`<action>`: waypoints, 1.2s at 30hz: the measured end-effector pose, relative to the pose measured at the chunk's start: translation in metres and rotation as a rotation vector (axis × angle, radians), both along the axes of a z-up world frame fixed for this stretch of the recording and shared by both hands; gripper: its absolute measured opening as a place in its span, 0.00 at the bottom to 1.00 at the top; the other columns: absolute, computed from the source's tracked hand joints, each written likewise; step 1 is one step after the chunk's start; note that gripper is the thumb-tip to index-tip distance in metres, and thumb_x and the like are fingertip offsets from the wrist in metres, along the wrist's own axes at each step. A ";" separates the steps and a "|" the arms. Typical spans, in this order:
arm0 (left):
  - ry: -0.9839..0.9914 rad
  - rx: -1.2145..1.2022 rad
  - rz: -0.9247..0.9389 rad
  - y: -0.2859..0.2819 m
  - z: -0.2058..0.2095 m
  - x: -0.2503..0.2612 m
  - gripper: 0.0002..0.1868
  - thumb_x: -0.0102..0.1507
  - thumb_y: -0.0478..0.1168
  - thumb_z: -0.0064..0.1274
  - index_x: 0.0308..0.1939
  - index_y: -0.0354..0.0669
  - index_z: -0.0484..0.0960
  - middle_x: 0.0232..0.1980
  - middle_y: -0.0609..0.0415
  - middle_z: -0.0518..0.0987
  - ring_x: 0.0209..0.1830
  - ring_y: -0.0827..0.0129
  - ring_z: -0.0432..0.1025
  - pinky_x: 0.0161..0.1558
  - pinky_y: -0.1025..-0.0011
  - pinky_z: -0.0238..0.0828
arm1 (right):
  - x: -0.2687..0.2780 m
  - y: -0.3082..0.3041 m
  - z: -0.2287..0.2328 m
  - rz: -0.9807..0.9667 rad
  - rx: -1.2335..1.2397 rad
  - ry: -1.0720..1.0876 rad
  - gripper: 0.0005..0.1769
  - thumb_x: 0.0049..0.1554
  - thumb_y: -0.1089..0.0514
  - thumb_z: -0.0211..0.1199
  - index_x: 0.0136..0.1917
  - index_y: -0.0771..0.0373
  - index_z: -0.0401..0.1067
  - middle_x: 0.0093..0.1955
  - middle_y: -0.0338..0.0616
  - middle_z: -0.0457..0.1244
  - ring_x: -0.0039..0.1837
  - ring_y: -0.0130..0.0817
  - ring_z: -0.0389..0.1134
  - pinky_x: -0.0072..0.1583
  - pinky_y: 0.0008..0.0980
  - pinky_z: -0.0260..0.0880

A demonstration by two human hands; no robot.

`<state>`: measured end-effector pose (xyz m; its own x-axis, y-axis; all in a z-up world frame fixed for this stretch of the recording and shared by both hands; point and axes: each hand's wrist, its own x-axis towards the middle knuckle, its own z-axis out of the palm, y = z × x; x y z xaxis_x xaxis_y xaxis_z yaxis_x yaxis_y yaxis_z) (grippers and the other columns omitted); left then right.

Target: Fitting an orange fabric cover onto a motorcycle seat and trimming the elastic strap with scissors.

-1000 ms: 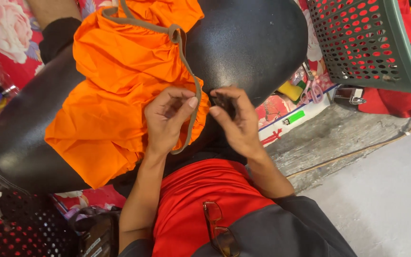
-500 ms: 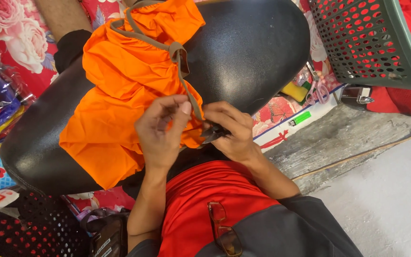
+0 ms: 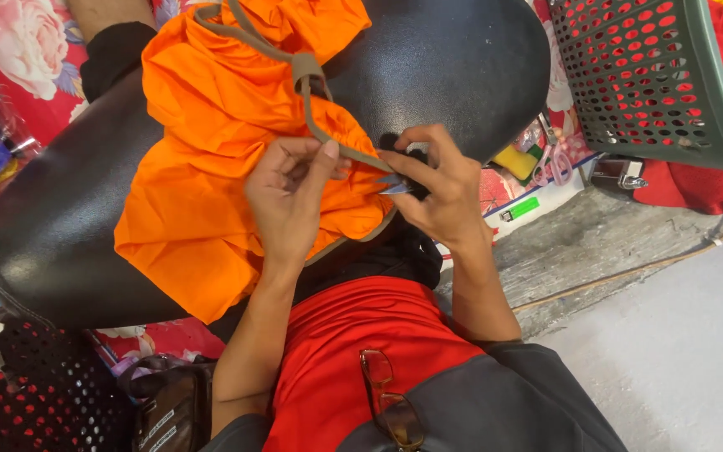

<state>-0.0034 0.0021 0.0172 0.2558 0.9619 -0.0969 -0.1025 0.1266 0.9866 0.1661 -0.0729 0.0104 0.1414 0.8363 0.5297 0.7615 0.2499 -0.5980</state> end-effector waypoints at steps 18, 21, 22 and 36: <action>-0.094 0.011 -0.030 -0.001 -0.008 0.005 0.08 0.69 0.32 0.55 0.43 0.28 0.74 0.37 0.34 0.83 0.37 0.53 0.83 0.42 0.55 0.87 | -0.031 -0.013 0.009 -0.155 -0.016 0.271 0.12 0.62 0.64 0.67 0.60 0.65 0.76 0.45 0.47 0.62 0.35 0.34 0.60 0.36 0.31 0.60; -0.112 0.010 -0.024 -0.002 -0.006 0.005 0.08 0.69 0.31 0.55 0.43 0.28 0.71 0.37 0.33 0.82 0.36 0.52 0.83 0.42 0.54 0.87 | -0.030 -0.012 0.009 -0.150 -0.021 0.264 0.11 0.62 0.66 0.67 0.59 0.65 0.78 0.43 0.47 0.62 0.34 0.33 0.59 0.35 0.30 0.60; -0.111 0.010 -0.025 -0.002 -0.003 0.005 0.08 0.69 0.31 0.55 0.43 0.28 0.71 0.37 0.33 0.82 0.36 0.52 0.83 0.42 0.54 0.87 | -0.031 -0.010 0.009 -0.150 -0.021 0.264 0.11 0.62 0.66 0.67 0.59 0.65 0.78 0.43 0.47 0.62 0.34 0.33 0.59 0.35 0.30 0.60; -0.073 0.095 -0.061 -0.006 0.012 0.004 0.05 0.71 0.29 0.50 0.47 0.31 0.70 0.37 0.36 0.82 0.39 0.53 0.83 0.44 0.57 0.87 | -0.026 -0.013 -0.009 -0.123 0.049 0.421 0.15 0.60 0.61 0.70 0.59 0.66 0.75 0.44 0.49 0.62 0.40 0.35 0.63 0.41 0.34 0.63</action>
